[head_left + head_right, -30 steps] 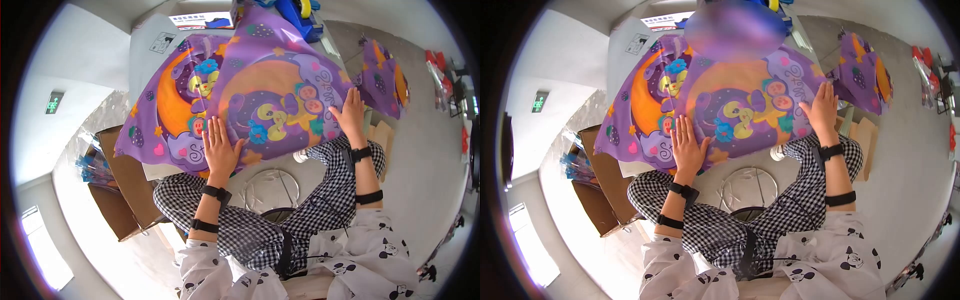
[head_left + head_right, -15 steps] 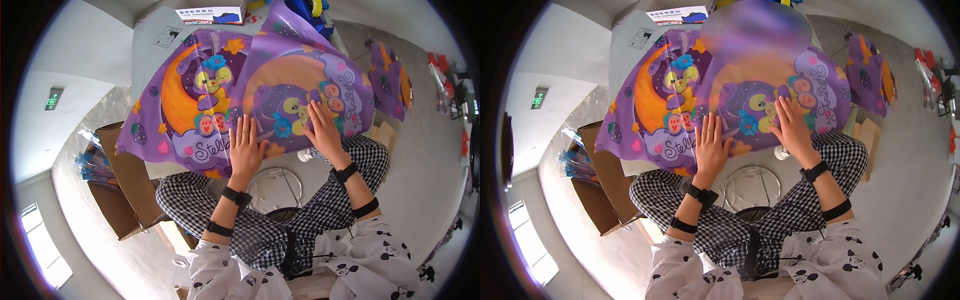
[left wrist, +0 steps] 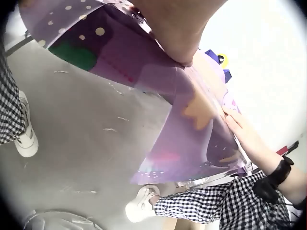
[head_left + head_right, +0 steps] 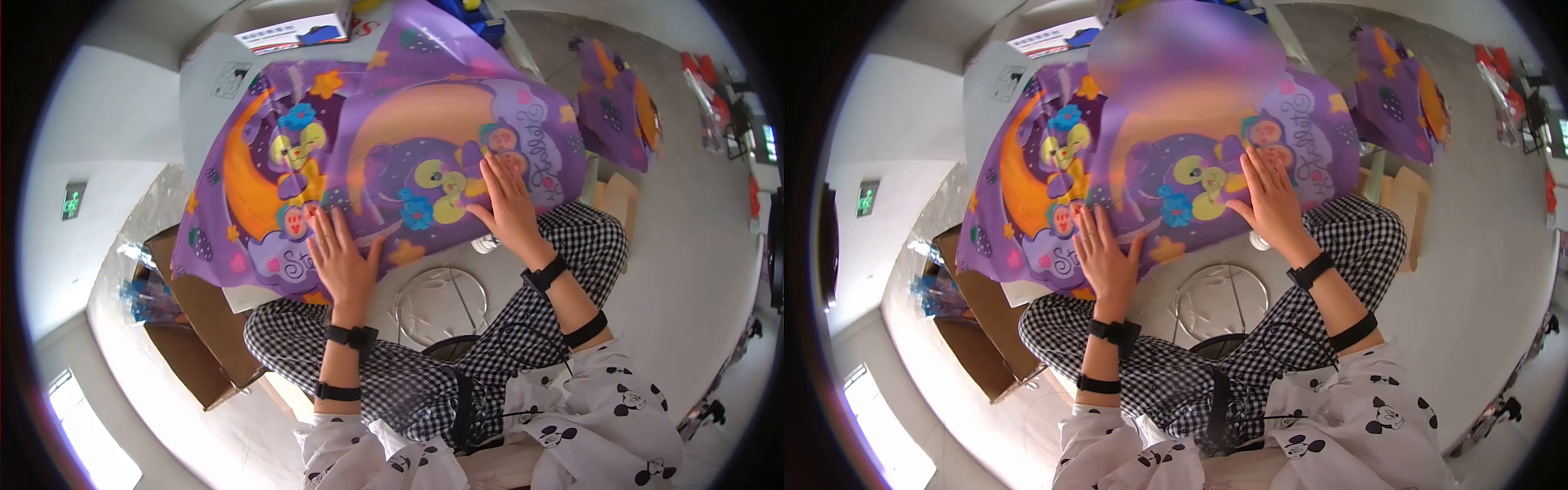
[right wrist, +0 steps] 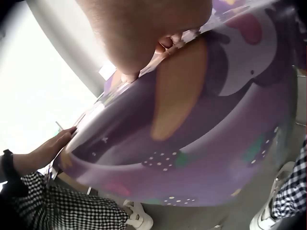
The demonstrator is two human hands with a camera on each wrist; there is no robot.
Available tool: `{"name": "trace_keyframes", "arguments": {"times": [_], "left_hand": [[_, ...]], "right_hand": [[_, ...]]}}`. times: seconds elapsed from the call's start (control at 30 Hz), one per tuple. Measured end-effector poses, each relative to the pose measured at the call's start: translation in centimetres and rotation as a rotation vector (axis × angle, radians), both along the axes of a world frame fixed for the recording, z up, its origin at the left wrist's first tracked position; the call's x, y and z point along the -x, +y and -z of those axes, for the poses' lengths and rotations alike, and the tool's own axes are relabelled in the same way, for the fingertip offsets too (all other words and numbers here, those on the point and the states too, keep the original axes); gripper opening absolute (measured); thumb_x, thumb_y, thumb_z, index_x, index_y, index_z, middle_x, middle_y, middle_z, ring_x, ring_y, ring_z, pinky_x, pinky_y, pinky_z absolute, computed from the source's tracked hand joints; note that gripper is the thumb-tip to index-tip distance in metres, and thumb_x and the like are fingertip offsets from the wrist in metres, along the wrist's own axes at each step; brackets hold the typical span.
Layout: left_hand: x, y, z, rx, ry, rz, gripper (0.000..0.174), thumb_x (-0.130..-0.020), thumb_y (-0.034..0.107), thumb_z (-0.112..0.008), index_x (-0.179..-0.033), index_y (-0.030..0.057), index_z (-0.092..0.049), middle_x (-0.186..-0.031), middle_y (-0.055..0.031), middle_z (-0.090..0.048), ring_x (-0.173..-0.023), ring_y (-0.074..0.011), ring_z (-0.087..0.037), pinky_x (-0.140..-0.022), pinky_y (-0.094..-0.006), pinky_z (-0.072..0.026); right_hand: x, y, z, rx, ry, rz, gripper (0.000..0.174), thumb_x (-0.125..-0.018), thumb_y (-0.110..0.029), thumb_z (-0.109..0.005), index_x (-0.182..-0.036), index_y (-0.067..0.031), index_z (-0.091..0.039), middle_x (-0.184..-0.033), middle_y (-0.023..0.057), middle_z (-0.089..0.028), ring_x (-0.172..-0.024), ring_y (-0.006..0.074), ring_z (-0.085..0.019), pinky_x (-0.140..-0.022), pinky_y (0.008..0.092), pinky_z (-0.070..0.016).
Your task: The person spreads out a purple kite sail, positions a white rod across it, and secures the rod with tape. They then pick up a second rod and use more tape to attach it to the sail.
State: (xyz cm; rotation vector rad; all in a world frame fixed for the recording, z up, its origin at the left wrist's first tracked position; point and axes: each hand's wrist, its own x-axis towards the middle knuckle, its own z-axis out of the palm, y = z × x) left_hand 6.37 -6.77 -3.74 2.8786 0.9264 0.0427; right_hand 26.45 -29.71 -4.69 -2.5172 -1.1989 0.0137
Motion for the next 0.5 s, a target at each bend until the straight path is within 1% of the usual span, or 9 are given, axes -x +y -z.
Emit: {"name": "trace_keyframes", "arguments": {"times": [0.1,0.13,0.23,0.27,0.3,0.37,0.4,0.47,0.5], "left_hand": [[0.4,0.5,0.1,-0.031,0.046,0.022,0.094,-0.086,0.056,-0.064,-0.15,-0.0025,-0.029,-0.16,-0.019,-0.023,-0.15,-0.0322,-0.019,-0.119,-0.0492,-0.0162],[0.3,0.4,0.1,-0.044,0.058,0.022,0.091,-0.088,0.054,-0.063,-0.149,-0.005,-0.029,-0.16,-0.0191,-0.023,-0.15,-0.032,-0.019,-0.12,-0.0482,-0.0152],[-0.2,0.3,0.5,-0.138,0.092,-0.006,0.086,-0.09,0.05,-0.061,-0.149,-0.0047,-0.03,-0.16,-0.0191,-0.024,-0.15,-0.032,-0.019,-0.12,-0.0487,-0.016],[-0.7,0.0,0.8,-0.135,0.07,-0.047,0.08,-0.093,0.045,-0.059,-0.149,-0.0047,-0.031,-0.16,-0.0195,-0.024,-0.149,-0.0329,-0.02,-0.119,-0.0492,-0.0171],[-1.8,-0.7,0.4,-0.114,0.047,-0.025,0.079,-0.093,0.043,-0.059,-0.149,-0.0045,-0.031,-0.159,-0.0195,-0.024,-0.149,-0.0333,-0.02,-0.119,-0.0494,-0.0174],[-5.2,-3.1,-1.2,-0.068,-0.007,0.02,0.076,-0.093,0.04,-0.058,-0.148,-0.0043,-0.032,-0.159,-0.0196,-0.024,-0.149,-0.034,-0.021,-0.119,-0.0496,-0.0179],[-6.6,-4.4,-1.6,0.029,-0.043,0.164,0.072,-0.092,0.032,-0.059,-0.149,-0.0035,-0.032,-0.16,-0.0189,-0.024,-0.149,-0.0334,-0.021,-0.12,-0.0492,-0.0175],[-8.3,-6.5,-0.5,0.18,-0.121,0.322,0.071,-0.092,0.028,-0.059,-0.149,-0.0028,-0.031,-0.16,-0.0185,-0.024,-0.149,-0.034,-0.019,-0.12,-0.0493,-0.0166],[-9.0,-7.2,0.2,0.254,-0.161,0.4,0.07,-0.092,0.026,-0.058,-0.15,-0.0024,-0.03,-0.16,-0.0183,-0.024,-0.15,-0.0343,-0.017,-0.12,-0.0493,-0.0161]], "right_hand": [[-1.7,-2.2,1.0,0.043,-0.086,0.105,0.073,-0.092,-0.044,-0.062,-0.146,-0.0011,-0.038,-0.152,0.0161,-0.038,-0.141,0.0292,-0.037,-0.116,0.0503,-0.0284],[-2.7,-3.1,1.2,0.059,-0.102,0.145,0.072,-0.093,-0.043,-0.062,-0.146,-0.0009,-0.038,-0.152,0.0167,-0.038,-0.141,0.0296,-0.037,-0.116,0.0505,-0.0288],[-4.5,-4.9,0.9,0.115,-0.143,0.226,0.07,-0.093,-0.042,-0.061,-0.144,0.0005,-0.039,-0.151,0.0193,-0.038,-0.14,0.0317,-0.038,-0.114,0.0515,-0.0301],[-4.6,-5.0,0.8,0.129,-0.145,0.23,0.07,-0.093,-0.041,-0.061,-0.144,0.0007,-0.039,-0.151,0.0196,-0.039,-0.14,0.0319,-0.038,-0.114,0.0517,-0.0299],[-4.6,-4.9,0.6,0.143,-0.147,0.237,0.07,-0.093,-0.041,-0.061,-0.144,0.0009,-0.039,-0.151,0.0198,-0.039,-0.14,0.0322,-0.038,-0.114,0.0519,-0.0297],[-3.7,-3.6,-0.1,0.082,-0.113,0.251,0.068,-0.09,-0.035,-0.066,-0.141,0.0023,-0.043,-0.148,0.02,-0.042,-0.139,0.0325,-0.039,-0.113,0.0516,-0.0318],[-3.1,-2.5,-1.1,0.061,-0.09,0.248,0.068,-0.088,-0.034,-0.068,-0.14,0.0029,-0.044,-0.147,0.0197,-0.043,-0.138,0.0325,-0.04,-0.112,0.0509,-0.0328],[-0.9,0.3,-3.0,-0.119,0.083,0.088,0.068,-0.085,-0.031,-0.07,-0.138,0.0033,-0.046,-0.146,0.0185,-0.044,-0.136,0.0323,-0.042,-0.111,0.049,-0.0348],[0.9,1.4,-2.1,-0.121,0.104,0.002,0.068,-0.086,-0.032,-0.07,-0.139,0.0028,-0.046,-0.147,0.0177,-0.044,-0.138,0.0313,-0.041,-0.111,0.0479,-0.0347]]}}
